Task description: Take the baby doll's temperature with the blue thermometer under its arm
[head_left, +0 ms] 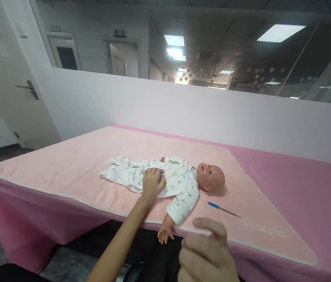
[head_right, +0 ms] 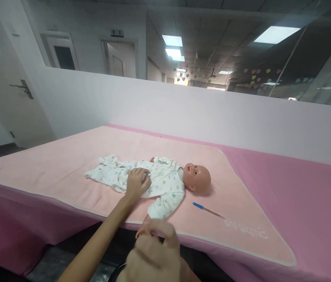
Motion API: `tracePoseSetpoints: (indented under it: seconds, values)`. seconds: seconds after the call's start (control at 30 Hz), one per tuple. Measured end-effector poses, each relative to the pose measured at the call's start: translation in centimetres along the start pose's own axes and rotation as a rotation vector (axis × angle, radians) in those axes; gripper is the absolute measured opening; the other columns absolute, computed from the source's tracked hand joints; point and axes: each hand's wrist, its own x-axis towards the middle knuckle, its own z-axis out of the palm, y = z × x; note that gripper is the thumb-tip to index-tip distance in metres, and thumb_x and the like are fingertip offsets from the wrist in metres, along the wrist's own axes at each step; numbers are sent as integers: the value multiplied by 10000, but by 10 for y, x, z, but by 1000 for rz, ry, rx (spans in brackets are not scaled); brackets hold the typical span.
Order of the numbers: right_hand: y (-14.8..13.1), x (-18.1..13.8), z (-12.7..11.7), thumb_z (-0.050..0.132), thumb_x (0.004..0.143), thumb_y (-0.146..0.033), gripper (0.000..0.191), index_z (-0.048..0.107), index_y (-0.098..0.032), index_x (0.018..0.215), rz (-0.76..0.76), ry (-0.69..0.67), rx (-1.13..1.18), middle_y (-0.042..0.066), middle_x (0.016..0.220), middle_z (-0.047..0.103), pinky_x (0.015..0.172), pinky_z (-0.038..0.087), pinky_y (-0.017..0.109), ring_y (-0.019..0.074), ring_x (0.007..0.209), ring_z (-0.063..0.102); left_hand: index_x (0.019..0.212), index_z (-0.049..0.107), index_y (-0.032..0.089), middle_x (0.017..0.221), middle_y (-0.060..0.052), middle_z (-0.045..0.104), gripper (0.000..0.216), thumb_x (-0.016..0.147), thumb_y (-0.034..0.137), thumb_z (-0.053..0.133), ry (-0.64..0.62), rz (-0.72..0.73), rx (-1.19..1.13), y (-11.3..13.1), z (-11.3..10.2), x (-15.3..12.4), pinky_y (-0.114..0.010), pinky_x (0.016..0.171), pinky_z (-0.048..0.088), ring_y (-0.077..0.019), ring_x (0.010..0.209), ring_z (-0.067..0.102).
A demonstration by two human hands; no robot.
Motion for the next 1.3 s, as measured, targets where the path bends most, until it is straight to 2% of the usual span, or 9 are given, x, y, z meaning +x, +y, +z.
tracePoseSetpoints:
  seconds: [0.1, 0.17, 0.23, 0.37, 0.43, 0.53, 0.67, 0.93, 1.3]
  values:
    - [24, 7, 7, 393, 801, -87, 206, 473, -216, 662, 39, 81, -155, -45, 607, 534, 868, 396, 353, 97, 600, 514, 808, 556, 201, 835, -35, 606, 129, 738, 169, 453, 1, 8, 4, 0, -1, 1, -359, 806, 338, -201, 830, 513]
    - [51, -7, 5, 334, 778, -46, 246, 463, -200, 635, 152, 208, -280, -34, 572, 512, 855, 389, 383, 101, 573, 486, 811, 555, 201, 833, -36, 605, 129, 739, 164, 454, 4, 10, 3, 1, -1, 1, -358, 808, 335, -203, 832, 512]
    - [80, -34, -2, 333, 746, -24, 253, 479, -192, 624, 315, 230, -446, -22, 583, 531, 851, 385, 379, 109, 593, 492, 812, 557, 201, 834, -38, 605, 134, 742, 160, 451, 7, 8, 1, 1, -1, 1, -359, 811, 333, -207, 838, 512]
    - [129, -91, -25, 376, 726, -125, 192, 559, -177, 708, 639, 71, -719, 61, 761, 627, 742, 397, 354, 199, 755, 532, 810, 563, 201, 845, -48, 607, 144, 749, 168, 437, 9, 8, -3, 0, 1, 1, -365, 810, 335, -217, 843, 514]
    - [142, -109, -33, 368, 742, -183, 216, 580, -158, 775, 766, -1, -721, 92, 816, 635, 720, 398, 345, 221, 790, 539, 813, 565, 201, 850, -47, 608, 146, 750, 174, 436, 9, 8, -2, 0, 1, 2, -363, 814, 336, -217, 846, 513]
    - [150, -119, -37, 344, 767, -234, 274, 592, -136, 831, 883, -69, -670, 108, 833, 638, 729, 404, 335, 222, 790, 551, 816, 565, 203, 848, -46, 608, 141, 750, 185, 441, 2, 5, 4, -1, 1, 2, -364, 813, 335, -218, 845, 510]
    - [149, -117, -35, 329, 790, -236, 299, 600, -123, 846, 920, -130, -658, 111, 842, 638, 739, 401, 327, 224, 810, 554, 805, 563, 205, 839, -46, 610, 139, 752, 189, 436, 3, 5, -1, 0, 0, 3, -365, 807, 338, -217, 839, 513]
    - [148, -119, -31, 354, 788, -207, 248, 591, -136, 785, 846, -161, -710, 105, 802, 633, 731, 398, 316, 217, 785, 555, 803, 562, 203, 834, -49, 610, 133, 751, 190, 440, 1, 9, -14, 0, 0, 3, -362, 813, 339, -212, 833, 518]
    - [152, -125, -29, 377, 694, -143, 265, 602, -127, 835, 814, -170, -703, 102, 873, 645, 784, 410, 336, 229, 836, 558, 803, 559, 206, 837, -36, 612, 135, 757, 199, 432, -15, 5, 6, -1, 1, 2, -351, 801, 345, -205, 835, 513]
